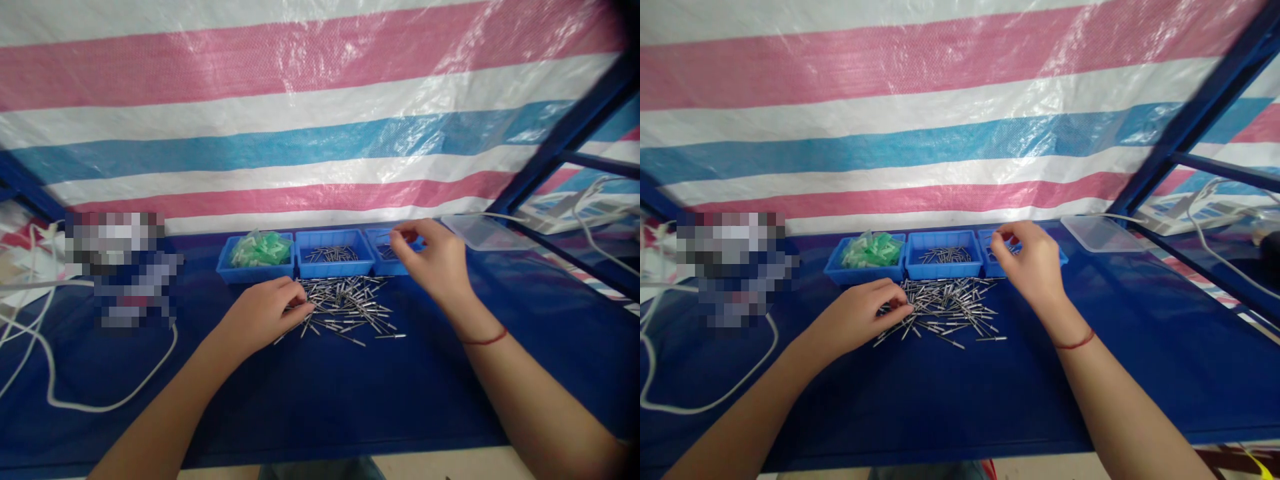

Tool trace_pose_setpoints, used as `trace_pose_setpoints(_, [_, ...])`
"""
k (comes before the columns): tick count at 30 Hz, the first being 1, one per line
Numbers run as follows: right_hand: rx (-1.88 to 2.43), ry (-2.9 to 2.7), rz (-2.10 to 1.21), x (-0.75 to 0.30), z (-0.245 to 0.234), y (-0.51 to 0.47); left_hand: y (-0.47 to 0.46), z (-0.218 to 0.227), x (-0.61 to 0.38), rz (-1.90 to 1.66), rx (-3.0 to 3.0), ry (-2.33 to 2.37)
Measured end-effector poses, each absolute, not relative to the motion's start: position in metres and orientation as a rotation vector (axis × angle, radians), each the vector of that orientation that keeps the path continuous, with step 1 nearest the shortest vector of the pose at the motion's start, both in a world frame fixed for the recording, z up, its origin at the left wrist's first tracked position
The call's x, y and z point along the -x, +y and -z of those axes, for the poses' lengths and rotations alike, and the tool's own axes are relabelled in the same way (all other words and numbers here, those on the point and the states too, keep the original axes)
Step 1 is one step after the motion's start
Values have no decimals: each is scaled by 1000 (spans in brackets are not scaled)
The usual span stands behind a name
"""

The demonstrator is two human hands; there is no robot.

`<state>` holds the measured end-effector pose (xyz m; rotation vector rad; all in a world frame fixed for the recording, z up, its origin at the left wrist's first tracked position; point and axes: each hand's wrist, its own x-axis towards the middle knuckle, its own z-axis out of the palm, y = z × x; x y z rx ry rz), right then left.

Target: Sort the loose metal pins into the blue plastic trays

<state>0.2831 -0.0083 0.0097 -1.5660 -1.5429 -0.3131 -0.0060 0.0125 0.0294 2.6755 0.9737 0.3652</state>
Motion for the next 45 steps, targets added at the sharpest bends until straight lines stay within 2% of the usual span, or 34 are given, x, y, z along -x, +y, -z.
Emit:
trace_pose_setpoints(3, [1789, -1578, 473, -310, -2, -1, 10, -33, 11, -121, -2723, 951])
trace_pose_setpoints(6, [1862, -1589, 479, -314, 4, 2, 6, -31, 12, 3, -2721, 971])
trace_pose_setpoints(19, [1404, -2070, 172, -240, -5, -19, 7, -14, -1, 78, -2917, 964])
trace_pose_setpoints(29, [1164, -2212, -59, -217, -3, -29, 11, -15, -4, -211, -2677, 913])
trace_pose_setpoints(38, [1025, -2196, -377, -205, 0, -31, 5, -13, -15, -734, -2242, 938])
trace_pose_setpoints(45, [991, -2048, -514, -200, 3, -31, 3, -2, -18, -845, -1962, 887])
